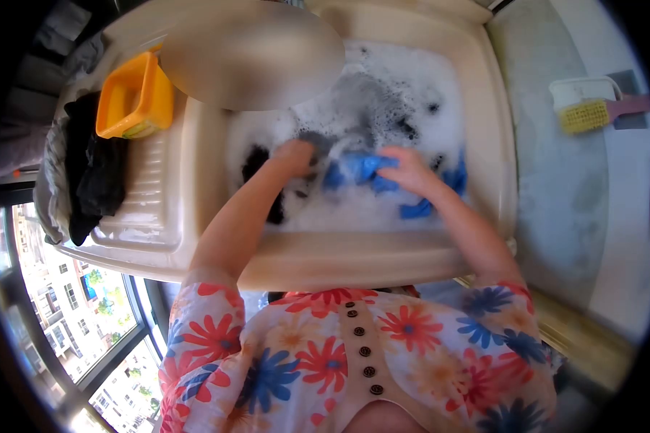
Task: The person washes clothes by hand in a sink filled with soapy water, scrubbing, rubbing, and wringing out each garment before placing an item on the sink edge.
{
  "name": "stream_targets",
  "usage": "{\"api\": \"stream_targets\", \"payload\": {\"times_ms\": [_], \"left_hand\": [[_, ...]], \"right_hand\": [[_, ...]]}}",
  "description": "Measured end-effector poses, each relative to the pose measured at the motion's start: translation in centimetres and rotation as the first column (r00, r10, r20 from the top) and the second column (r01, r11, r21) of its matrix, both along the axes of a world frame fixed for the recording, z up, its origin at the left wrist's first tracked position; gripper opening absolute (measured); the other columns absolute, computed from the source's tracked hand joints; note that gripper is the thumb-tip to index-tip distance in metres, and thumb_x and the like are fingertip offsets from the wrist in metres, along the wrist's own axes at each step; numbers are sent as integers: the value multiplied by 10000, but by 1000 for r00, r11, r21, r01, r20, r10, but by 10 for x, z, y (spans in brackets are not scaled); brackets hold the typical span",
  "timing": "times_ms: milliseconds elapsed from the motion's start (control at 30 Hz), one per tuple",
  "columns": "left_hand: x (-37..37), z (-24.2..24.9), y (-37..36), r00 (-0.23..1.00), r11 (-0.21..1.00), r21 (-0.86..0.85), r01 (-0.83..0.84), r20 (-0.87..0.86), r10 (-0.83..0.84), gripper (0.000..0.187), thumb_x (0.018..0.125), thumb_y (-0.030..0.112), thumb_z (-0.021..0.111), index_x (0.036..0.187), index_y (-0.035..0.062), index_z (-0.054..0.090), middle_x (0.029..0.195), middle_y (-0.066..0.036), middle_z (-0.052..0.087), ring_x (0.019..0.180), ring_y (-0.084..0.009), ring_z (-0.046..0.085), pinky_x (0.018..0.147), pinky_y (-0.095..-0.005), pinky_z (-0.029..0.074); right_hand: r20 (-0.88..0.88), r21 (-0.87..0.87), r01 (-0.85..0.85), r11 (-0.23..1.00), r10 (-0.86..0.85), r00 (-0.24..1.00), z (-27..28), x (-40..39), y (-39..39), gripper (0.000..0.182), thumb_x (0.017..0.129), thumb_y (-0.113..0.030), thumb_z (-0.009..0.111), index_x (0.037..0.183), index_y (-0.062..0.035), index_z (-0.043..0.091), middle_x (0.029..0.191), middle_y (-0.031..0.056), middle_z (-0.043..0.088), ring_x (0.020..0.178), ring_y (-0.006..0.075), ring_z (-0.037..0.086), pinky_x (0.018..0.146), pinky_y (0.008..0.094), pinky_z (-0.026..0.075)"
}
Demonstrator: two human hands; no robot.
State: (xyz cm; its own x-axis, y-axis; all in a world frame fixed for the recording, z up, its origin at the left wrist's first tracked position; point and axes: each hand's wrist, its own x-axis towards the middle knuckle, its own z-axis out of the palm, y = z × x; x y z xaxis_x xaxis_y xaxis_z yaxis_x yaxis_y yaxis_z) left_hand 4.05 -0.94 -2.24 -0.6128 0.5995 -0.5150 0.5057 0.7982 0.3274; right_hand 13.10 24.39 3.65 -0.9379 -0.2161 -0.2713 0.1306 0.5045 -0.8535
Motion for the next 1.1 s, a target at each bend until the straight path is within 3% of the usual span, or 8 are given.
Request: {"api": "stream_targets", "payload": {"times_ms": [100, 200, 333, 533, 633, 733, 833, 1100], "left_hand": [[5, 13, 4, 998, 995, -85, -58, -14, 57, 241, 638, 125, 606, 855, 26, 634, 918, -170, 613, 932, -323, 561, 803, -378, 459], [-4, -20, 3, 1000, 997, -73, -11, -27, 10, 279, 648, 184, 636, 868, 12, 647, 976, -178, 603, 917, -311, 584, 816, -369, 465], [-22, 35, -12, 753, 746, 258, -614, 473, 457, 471, 583, 116, 615, 1027, -40, 589, 868, -140, 631, 777, -211, 597, 700, -315, 476], [-50, 73, -31, 443, 285, 390, -876, 883, 155, 291, 602, 19, 574, 890, -15, 565, 703, -55, 560, 638, -153, 525, 575, -240, 419], [-46, 102, -24, 375, 118, 368, -923, 925, 53, 193, 613, -28, 547, 804, 2, 543, 678, -47, 542, 649, -155, 532, 602, -253, 434], [-37, 106, -11, 344, 88, 352, -932, 934, -90, 176, 639, 10, 564, 812, -13, 577, 735, -75, 597, 646, -169, 555, 622, -267, 451], [-22, 102, 2, 342, 102, 357, -928, 929, -144, 236, 698, 62, 582, 915, -31, 594, 766, -85, 619, 648, -159, 566, 606, -268, 454], [-12, 67, -1, 614, 478, 461, -748, 755, 232, 395, 724, 274, 689, 996, 4, 594, 738, -38, 578, 574, -96, 503, 513, -225, 414]], "right_hand": [[53, -249, 190, 950, -183, 982, 72, 16, 18, 216, 710, -31, 610, 921, 13, 593, 824, 31, 590, 767, 94, 540, 694, 226, 439], [-26, -185, 285, 940, -295, 955, 125, 25, 49, 215, 707, 17, 593, 921, 10, 590, 829, 33, 588, 759, 85, 541, 696, 221, 439], [-61, -281, 341, 897, -371, 927, 151, 38, 72, 232, 699, 24, 588, 930, 11, 586, 801, 29, 589, 756, 81, 539, 690, 219, 440], [126, 145, 210, 967, -229, 965, 92, 28, 90, 294, 697, -81, 626, 978, -13, 578, 886, 41, 574, 834, 131, 540, 744, 248, 429], [-102, 665, 34, 746, 45, 994, 85, 22, 67, 358, 723, -137, 634, 1059, -40, 556, 942, 56, 580, 892, 160, 537, 765, 272, 430], [-292, 87, 79, 993, -51, 955, 87, -8, 11, 506, 704, -143, 695, 1167, -93, 497, 1071, 108, 541, 962, 191, 526, 782, 307, 449], [-54, -459, 11, 889, -41, 998, 47, -39, -41, 607, 740, -165, 693, 1254, -67, 387, 1061, 80, 539, 895, 140, 524, 746, 277, 460], [284, -488, 383, 784, -273, 919, 14, -55, -39, 210, 830, -134, 549, 999, -12, 575, 800, 67, 604, 660, 121, 570, 583, 245, 475]]}}
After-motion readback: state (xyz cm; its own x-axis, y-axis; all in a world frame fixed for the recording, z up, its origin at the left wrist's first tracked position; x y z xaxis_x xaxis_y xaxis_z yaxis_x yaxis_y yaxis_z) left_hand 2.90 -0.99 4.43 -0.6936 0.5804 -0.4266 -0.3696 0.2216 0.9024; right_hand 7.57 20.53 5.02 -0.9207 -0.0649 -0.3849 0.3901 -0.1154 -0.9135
